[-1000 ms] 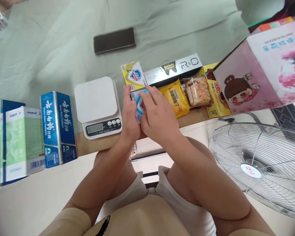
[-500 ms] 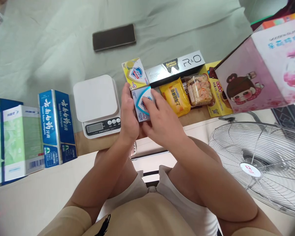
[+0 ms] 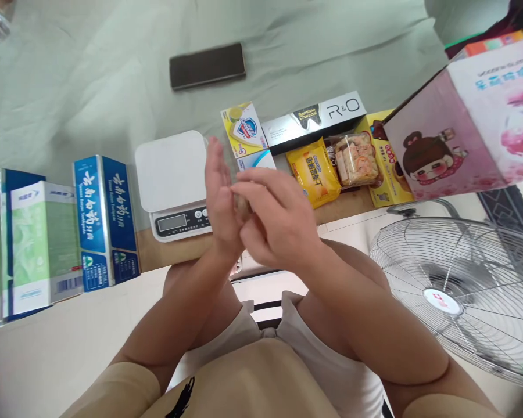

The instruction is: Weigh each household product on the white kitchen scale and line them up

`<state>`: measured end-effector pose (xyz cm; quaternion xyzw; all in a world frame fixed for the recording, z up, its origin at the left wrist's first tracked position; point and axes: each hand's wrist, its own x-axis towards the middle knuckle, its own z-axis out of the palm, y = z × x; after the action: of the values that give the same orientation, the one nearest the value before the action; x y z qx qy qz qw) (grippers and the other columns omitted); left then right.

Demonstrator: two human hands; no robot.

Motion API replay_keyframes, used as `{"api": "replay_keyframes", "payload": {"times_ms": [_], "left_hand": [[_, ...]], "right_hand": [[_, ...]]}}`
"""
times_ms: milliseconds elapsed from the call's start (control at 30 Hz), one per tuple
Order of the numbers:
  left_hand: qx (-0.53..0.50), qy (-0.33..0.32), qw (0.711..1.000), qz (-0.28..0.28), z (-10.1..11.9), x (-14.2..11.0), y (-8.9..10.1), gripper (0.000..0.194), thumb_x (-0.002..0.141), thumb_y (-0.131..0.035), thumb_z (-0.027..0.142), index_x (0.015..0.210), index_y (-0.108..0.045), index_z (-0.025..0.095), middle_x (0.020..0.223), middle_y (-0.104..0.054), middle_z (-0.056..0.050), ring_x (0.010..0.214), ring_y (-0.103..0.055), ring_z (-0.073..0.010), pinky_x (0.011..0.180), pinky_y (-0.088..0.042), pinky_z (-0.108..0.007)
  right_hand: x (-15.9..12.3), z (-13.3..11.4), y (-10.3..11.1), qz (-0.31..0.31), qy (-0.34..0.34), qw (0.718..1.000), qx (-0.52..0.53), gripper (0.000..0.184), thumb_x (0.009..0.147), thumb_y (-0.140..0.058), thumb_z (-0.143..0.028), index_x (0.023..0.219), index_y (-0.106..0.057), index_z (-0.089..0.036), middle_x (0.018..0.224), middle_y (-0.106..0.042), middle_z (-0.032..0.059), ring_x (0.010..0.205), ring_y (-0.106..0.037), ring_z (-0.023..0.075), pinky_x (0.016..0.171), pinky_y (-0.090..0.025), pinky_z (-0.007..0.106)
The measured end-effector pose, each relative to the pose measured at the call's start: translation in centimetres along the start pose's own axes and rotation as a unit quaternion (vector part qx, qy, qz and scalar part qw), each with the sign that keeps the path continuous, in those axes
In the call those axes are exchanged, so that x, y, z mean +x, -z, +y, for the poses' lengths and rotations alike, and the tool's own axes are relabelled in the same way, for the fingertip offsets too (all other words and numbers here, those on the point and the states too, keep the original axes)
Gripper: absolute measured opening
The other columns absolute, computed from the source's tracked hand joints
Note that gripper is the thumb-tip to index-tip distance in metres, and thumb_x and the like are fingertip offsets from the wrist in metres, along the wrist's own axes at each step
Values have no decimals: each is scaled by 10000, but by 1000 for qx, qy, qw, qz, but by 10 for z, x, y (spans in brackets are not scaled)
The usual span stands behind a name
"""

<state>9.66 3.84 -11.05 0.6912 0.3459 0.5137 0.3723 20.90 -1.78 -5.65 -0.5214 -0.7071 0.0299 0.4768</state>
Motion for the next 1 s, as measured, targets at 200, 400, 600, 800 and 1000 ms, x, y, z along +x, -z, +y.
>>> {"api": "replay_keyframes", "payload": {"times_ms": [200,400,600,800,1000], "left_hand": [[-21,-99,992,76,32,-6,49,463,986,-424,430,1314,-696,249,1313,-749,-51,1238,-715,-246,1080,-608,-437],[74,-172,975,116,37,-21,100,350,978,-433,289,1102,-756,236,1022,-793,-54,1015,-774,-247,877,-672,-471],[171,-147,963,145,40,-41,158,290,985,-503,330,1145,-726,234,1063,-762,-61,1138,-734,-241,1015,-630,-504],[252,-24,960,122,45,-62,200,300,1022,-529,403,1195,-703,231,1267,-723,-113,1296,-659,-273,1154,-558,-550],[198,83,972,93,46,-65,211,412,1064,-394,513,1365,-615,339,1438,-653,-54,1468,-541,-249,1299,-438,-521]], "right_hand": [[7,-34,-28,-25,82,990,115,147,853,-480,-107,907,-584,-195,842,-711,50,772,-634,169,669,-540,313],[9,-56,-67,-36,123,983,132,188,941,-445,-151,868,-605,-217,798,-674,35,737,-563,155,678,-501,292],[7,-86,-117,-88,80,970,211,179,950,-447,-138,982,-619,-178,917,-702,57,844,-613,157,754,-539,287],[0,-108,-155,-165,73,963,202,302,1006,-419,-224,1209,-630,-153,1334,-658,169,1249,-619,217,1050,-553,379],[-8,-115,-176,-216,117,955,167,457,1009,-480,-320,1404,-570,-110,1523,-587,192,1501,-472,325,1202,-481,534]]}}
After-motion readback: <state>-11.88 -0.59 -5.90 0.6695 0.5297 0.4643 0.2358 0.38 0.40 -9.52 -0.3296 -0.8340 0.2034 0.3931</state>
